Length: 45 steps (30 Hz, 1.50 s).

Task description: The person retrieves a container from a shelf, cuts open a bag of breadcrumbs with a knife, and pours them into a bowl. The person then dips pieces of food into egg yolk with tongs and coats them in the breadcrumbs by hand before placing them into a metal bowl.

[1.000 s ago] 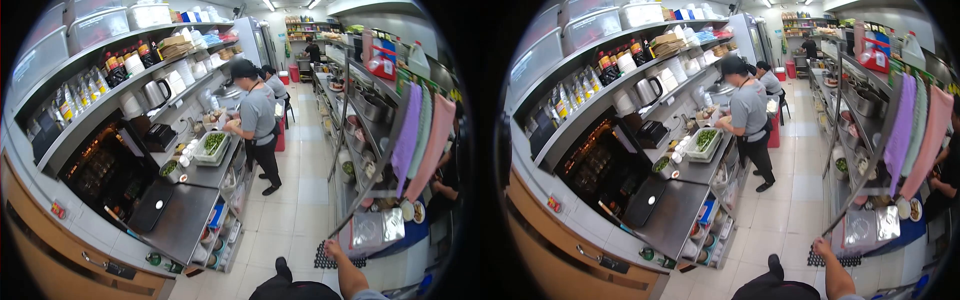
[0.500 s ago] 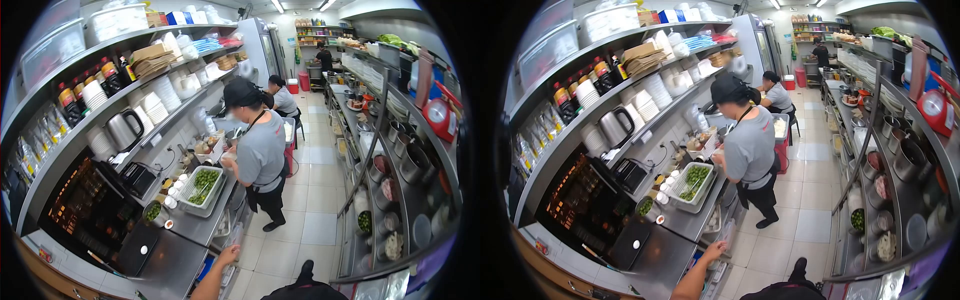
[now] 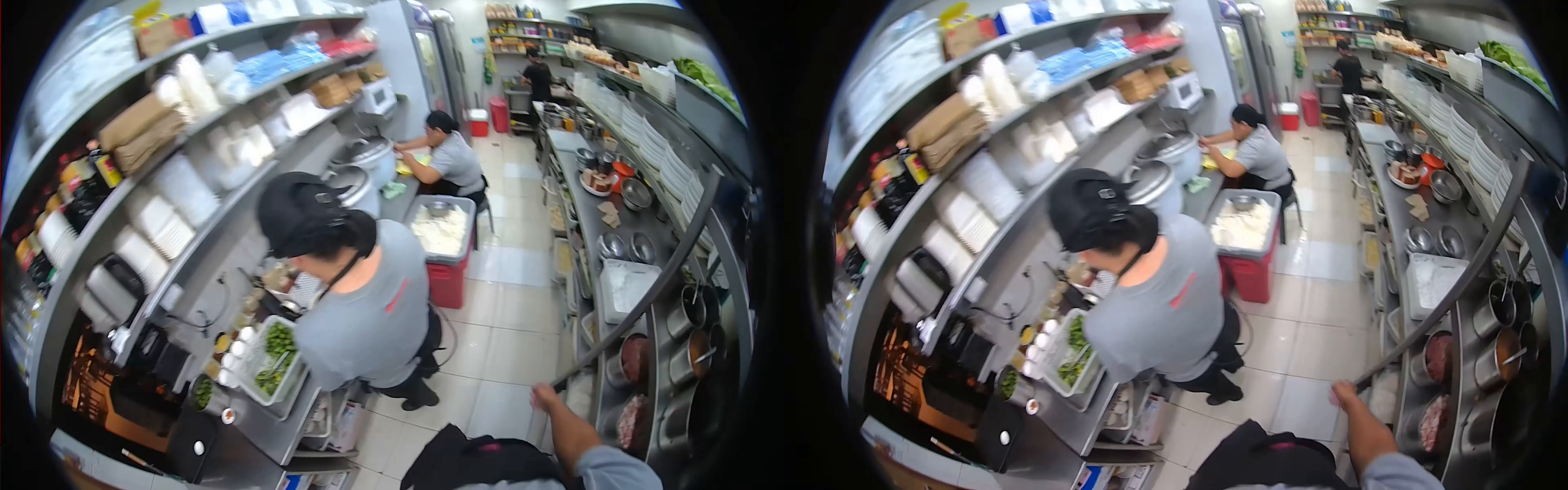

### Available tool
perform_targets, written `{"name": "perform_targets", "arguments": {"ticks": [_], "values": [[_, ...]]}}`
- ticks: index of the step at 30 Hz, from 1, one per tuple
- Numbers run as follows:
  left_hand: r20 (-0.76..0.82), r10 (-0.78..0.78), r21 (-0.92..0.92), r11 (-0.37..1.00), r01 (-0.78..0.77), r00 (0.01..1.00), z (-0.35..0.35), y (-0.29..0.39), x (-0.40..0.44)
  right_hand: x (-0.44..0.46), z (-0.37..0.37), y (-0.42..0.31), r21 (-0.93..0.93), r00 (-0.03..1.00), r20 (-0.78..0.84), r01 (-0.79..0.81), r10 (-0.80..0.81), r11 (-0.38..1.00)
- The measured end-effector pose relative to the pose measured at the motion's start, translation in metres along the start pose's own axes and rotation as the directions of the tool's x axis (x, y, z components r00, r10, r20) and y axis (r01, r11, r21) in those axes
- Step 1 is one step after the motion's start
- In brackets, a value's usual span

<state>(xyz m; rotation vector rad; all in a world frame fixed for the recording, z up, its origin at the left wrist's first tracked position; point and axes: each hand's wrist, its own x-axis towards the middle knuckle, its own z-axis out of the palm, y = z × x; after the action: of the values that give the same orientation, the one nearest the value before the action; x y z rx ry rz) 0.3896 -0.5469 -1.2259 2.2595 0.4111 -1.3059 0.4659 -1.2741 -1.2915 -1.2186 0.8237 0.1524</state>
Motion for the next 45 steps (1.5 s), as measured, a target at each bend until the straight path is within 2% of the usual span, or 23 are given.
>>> {"name": "perform_targets", "arguments": {"ticks": [1, 4, 8, 11, 15, 17, 21, 23, 24, 25, 26, 28, 29, 30, 32, 35, 37, 38, 39, 41, 43, 44, 45], "values": [[0.013, 0.0, -0.023, 1.0, 0.0, 1.0, 0.0, 0.022, 0.012, -0.01, 0.028, -0.068, -0.095, 0.998, 0.006, -0.061, 0.061, 0.994], [0.025, 0.034, -0.078, 0.996, -0.032, 0.999, -0.01, 0.095, 0.056, 0.037, 0.064, -0.156, -0.253, 0.999, 0.023, -0.016, 0.022, 0.967], [-0.026, 0.134, -0.16, 0.978, -0.137, 0.991, -0.044, 0.198, 0.126, 0.093, 0.067, -0.209, -0.471, 0.995, 0.059, -0.048, 0.086, 0.881], [-0.109, 0.199, -0.256, 0.941, -0.221, 0.974, -0.075, 0.273, 0.171, 0.134, 0.02, -0.22, -0.588, 0.972, 0.017, -0.181, 0.235, 0.789], [-0.165, 0.213, -0.364, 0.894, -0.26, 0.963, -0.106, 0.36, 0.192, 0.175, -0.057, -0.23, -0.52, 0.946, -0.11, -0.316, 0.305, 0.793], [-0.162, 0.198, -0.393, 0.886, -0.248, 0.967, -0.111, 0.393, 0.2, 0.209, -0.097, -0.234, -0.476, 0.833, -0.165, -0.536, 0.528, 0.698], [-0.116, 0.095, -0.44, 0.888, -0.136, 0.989, -0.075, 0.436, 0.21, 0.314, -0.183, -0.207, -0.405, 0.721, -0.126, -0.664, 0.682, 0.628], [-0.083, 0.013, -0.464, 0.884, -0.05, 0.996, -0.037, 0.447, 0.203, 0.316, -0.133, -0.29, -0.638, 0.746, -0.109, -0.56, 0.657, 0.529], [-0.073, -0.019, -0.487, 0.873, -0.019, 0.997, -0.015, 0.458, 0.195, 0.333, -0.135, -0.332, -0.731, 0.786, 0.251, -0.229, 0.565, 0.643], [-0.067, -0.033, -0.516, 0.857, -0.007, 0.997, 0.01, 0.471, 0.187, 0.367, -0.135, -0.359, -0.681, 0.653, 0.598, 0.11, 0.464, 0.724], [-0.081, -0.018, -0.542, 0.84, -0.029, 0.997, 0.032, 0.489, 0.181, 0.423, -0.13, -0.367, -0.701, 0.589, 0.636, 0.172, 0.498, 0.692], [-0.226, 0.105, -0.6, 0.768, -0.223, 0.969, 0.066, 0.532, 0.185, 0.519, -0.107, -0.382, -0.757, 0.804, 0.42, 0.053, 0.422, 0.652], [-0.008, -0.077, -0.495, 0.867, 0.063, 0.997, 0.003, 0.596, 0.16, 0.54, -0.07, -0.419, -0.696, 0.857, 0.271, -0.14, 0.439, 0.704], [-0.283, 0.073, -0.12, 0.987, -0.111, 0.956, -0.012, 0.615, 0.185, 0.555, -0.038, -0.456, -0.589, 0.878, 0.102, -0.325, 0.467, 0.74], [-0.466, -0.112, -0.244, 0.97, -0.006, 0.877, -0.107, 0.712, 0.157, 0.598, 0.012, -0.508, -0.601, 0.892, 0.143, -0.265, 0.428, 0.754], [-0.672, -0.019, -0.18, 0.974, -0.139, 0.74, -0.262, 0.833, 0.09, 0.644, 0.086, -0.569, -0.68, 0.94, 0.197, -0.075, 0.28, 0.729], [-0.949, 0.121, -0.034, 0.878, -0.477, 0.29, -0.346, 0.872, 0.07, 0.663, 0.129, -0.587, -0.679, 0.935, 0.241, -0.03, 0.261, 0.734], [-0.954, 0.089, -0.058, 0.881, -0.469, 0.285, -0.397, 0.883, 0.052, 0.668, 0.146, -0.595, -0.671, 0.937, 0.255, -0.008, 0.24, 0.741], [-0.994, 0.105, 0.098, 0.881, -0.463, -0.012, -0.443, 0.892, 0.031, 0.671, 0.159, -0.6, -0.674, 0.933, 0.269, 0.005, 0.24, 0.739], [-0.944, -0.015, 0.196, 0.778, -0.597, -0.33, -0.538, 0.896, -0.018, 0.672, 0.183, -0.607, -0.641, 0.886, 0.4, 0.087, 0.236, 0.763], [-0.913, -0.141, 0.226, 0.607, -0.762, -0.383, -0.634, 0.869, -0.055, 0.674, 0.191, -0.608, -0.646, 0.864, 0.449, 0.138, 0.227, 0.751], [-0.917, -0.186, 0.268, 0.364, -0.892, -0.352, -0.675, 0.86, -0.081, 0.681, 0.187, -0.604, -0.64, 0.854, 0.464, 0.139, 0.236, 0.756], [-0.922, -0.296, 0.155, 0.308, -0.939, -0.25, -0.715, 0.846, -0.103, 0.687, 0.178, -0.603, -0.642, 0.856, 0.457, 0.13, 0.241, 0.755]]}}
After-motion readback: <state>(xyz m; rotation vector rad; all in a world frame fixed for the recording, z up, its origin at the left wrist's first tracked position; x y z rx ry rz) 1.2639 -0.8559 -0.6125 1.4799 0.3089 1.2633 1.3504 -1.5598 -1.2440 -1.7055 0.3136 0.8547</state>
